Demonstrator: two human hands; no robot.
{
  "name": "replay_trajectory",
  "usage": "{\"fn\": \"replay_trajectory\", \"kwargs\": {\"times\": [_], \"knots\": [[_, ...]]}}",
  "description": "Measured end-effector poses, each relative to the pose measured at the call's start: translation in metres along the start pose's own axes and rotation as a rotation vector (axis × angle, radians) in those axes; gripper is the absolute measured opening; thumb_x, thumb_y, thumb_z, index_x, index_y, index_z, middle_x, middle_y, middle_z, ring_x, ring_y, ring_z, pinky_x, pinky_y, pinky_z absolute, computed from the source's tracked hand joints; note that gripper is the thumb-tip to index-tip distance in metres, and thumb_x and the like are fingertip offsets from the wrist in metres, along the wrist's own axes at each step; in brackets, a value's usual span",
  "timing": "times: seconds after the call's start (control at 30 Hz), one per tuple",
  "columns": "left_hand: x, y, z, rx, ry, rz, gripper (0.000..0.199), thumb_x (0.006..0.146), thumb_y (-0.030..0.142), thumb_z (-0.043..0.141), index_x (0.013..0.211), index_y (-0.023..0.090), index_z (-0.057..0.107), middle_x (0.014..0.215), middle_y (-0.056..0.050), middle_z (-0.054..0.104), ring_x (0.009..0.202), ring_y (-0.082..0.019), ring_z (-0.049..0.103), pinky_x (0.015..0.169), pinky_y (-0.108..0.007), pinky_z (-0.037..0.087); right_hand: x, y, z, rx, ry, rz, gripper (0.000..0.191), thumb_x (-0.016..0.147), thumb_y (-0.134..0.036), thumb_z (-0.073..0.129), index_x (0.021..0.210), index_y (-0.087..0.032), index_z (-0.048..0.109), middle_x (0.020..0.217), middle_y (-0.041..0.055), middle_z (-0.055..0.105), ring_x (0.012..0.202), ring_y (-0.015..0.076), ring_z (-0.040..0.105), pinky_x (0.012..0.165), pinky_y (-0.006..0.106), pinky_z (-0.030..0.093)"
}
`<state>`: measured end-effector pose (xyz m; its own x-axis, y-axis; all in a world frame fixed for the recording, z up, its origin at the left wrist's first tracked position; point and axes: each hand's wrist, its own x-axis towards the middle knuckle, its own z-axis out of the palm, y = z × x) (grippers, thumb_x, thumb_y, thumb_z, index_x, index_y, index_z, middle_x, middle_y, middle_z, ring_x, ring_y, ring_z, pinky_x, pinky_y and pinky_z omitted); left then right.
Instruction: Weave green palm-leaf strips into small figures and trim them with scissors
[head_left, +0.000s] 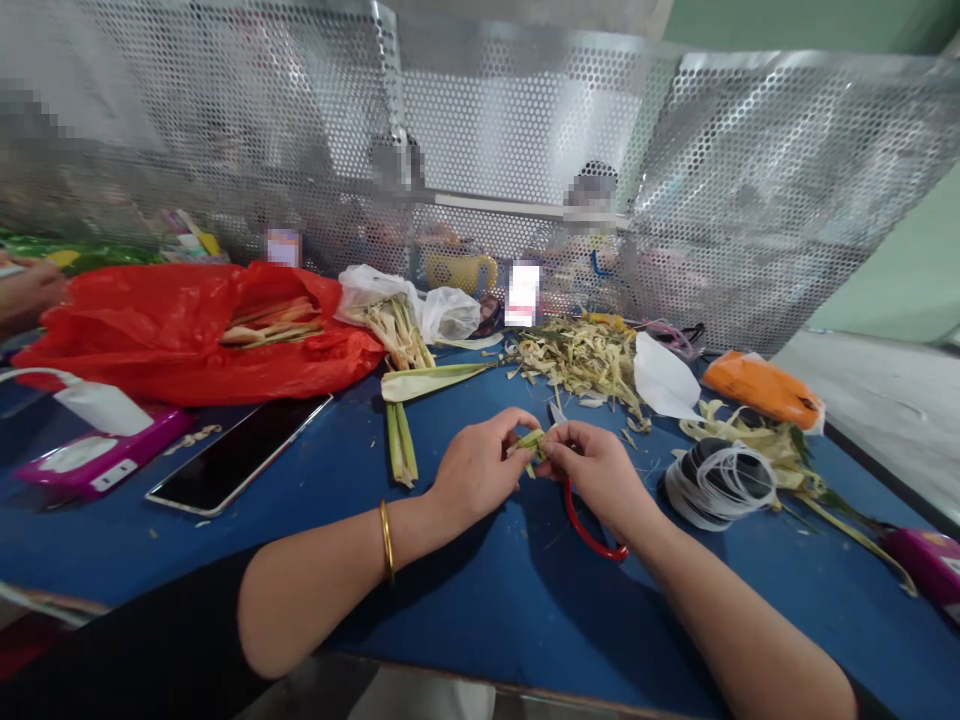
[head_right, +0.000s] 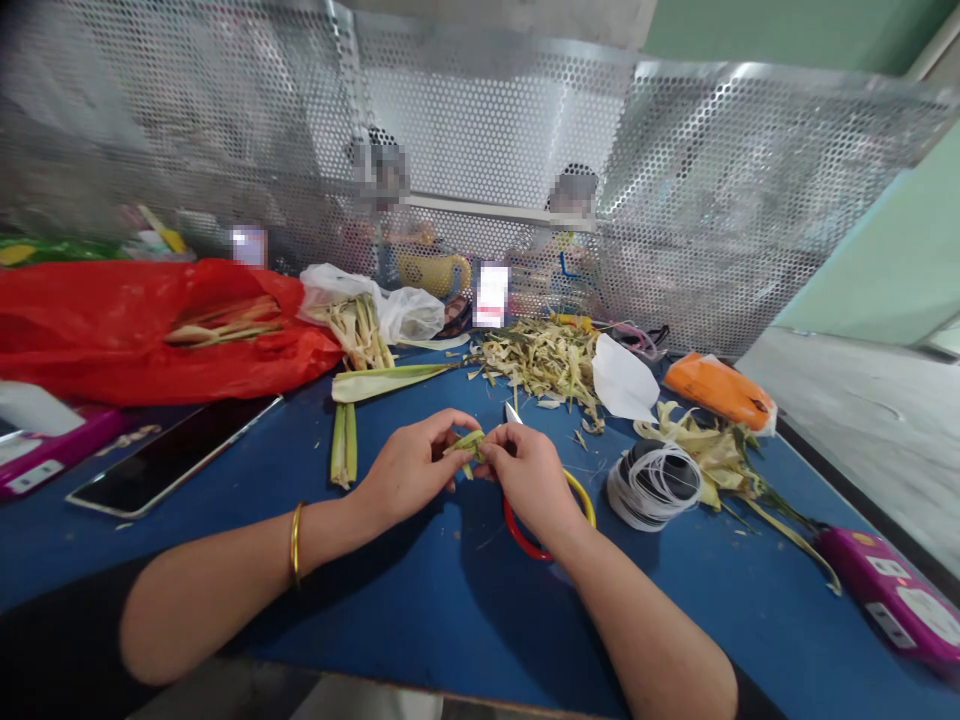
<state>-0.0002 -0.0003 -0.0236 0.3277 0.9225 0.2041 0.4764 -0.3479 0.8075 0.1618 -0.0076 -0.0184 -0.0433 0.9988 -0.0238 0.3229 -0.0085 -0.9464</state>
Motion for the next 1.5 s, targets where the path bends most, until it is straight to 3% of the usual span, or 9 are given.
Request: {"fn": "replay_trajectory", "kwargs": {"times": [0.47,0.63,0.83,0.97,1.2,1.37,1.5], "knots": [[-0.002,0.003,-0.001,0.09,-0.039,0.075,0.028,0.082,0.019,0.053,0.107,0.028,0.062,0.062,0.005,0.06,0.058,-0.013,0.061,0.06,-0.023,0.041,0.0,0.002,0.003,0.051,0.002,0.084,0.011,0.072,-0.027,0.059,0.068,-0.017,0.057,0.054,-0.0018,0.06,0.051,0.0131,0.06,0.053,0.024,0.045],[0.005,0.0,0.002,-0.321,-0.059,-0.093,0.024,0.079,0.019,0.055,0.103,0.019,0.058,0.058,0.006,0.055,0.048,-0.011,0.059,0.051,-0.021,0.043,-0.001,-0.002,0.006,0.13,0.035,0.02,0.016,0.073,-0.032,0.06,0.071,-0.017,0.058,0.059,-0.0008,0.061,0.056,0.0134,0.06,0.056,0.025,0.046],[0.009,0.001,0.005,-0.611,-0.016,-0.229,0.024,0.076,0.015,0.06,0.1,0.014,0.056,0.059,0.005,0.058,0.042,-0.008,0.055,0.046,-0.018,0.041,-0.004,-0.002,0.004,-0.083,0.088,-0.192,0.008,0.074,-0.025,0.061,0.078,-0.02,0.058,0.067,-0.0011,0.061,0.063,0.0147,0.058,0.06,0.025,0.045],[0.008,0.002,0.005,-0.598,-0.021,-0.226,0.024,0.076,0.015,0.06,0.1,0.014,0.056,0.059,0.006,0.058,0.041,-0.007,0.055,0.045,-0.018,0.042,-0.007,-0.003,0.002,-0.284,0.14,-0.315,0.005,0.079,-0.02,0.055,0.079,-0.02,0.06,0.071,-0.0003,0.061,0.065,0.0134,0.056,0.061,0.023,0.042],[0.005,0.001,0.005,-0.429,0.027,-0.184,0.024,0.077,0.021,0.063,0.096,0.017,0.049,0.058,0.007,0.059,0.042,-0.009,0.057,0.046,-0.019,0.041,-0.011,-0.009,0.002,-0.539,0.197,-0.408,0.013,0.078,-0.016,0.054,0.068,-0.02,0.061,0.067,-0.0012,0.056,0.06,0.0114,0.05,0.057,0.022,0.036],[0.004,-0.002,0.005,-0.401,-0.003,-0.118,0.016,0.079,0.026,0.061,0.089,0.018,0.053,0.059,0.006,0.058,0.043,-0.01,0.058,0.044,-0.019,0.042,-0.011,-0.01,0.001,-0.533,0.181,-0.411,0.014,0.079,-0.017,0.053,0.069,-0.02,0.061,0.068,-0.0001,0.059,0.06,0.0116,0.051,0.057,0.022,0.037],[0.006,-0.005,0.005,-0.418,-0.065,-0.1,0.015,0.078,0.025,0.061,0.09,0.017,0.055,0.058,0.007,0.056,0.042,-0.009,0.058,0.043,-0.018,0.042,-0.01,-0.01,0.0,-0.452,0.179,-0.309,0.005,0.077,-0.02,0.056,0.074,-0.021,0.06,0.067,-0.0013,0.062,0.061,0.0132,0.055,0.059,0.024,0.039]]}}
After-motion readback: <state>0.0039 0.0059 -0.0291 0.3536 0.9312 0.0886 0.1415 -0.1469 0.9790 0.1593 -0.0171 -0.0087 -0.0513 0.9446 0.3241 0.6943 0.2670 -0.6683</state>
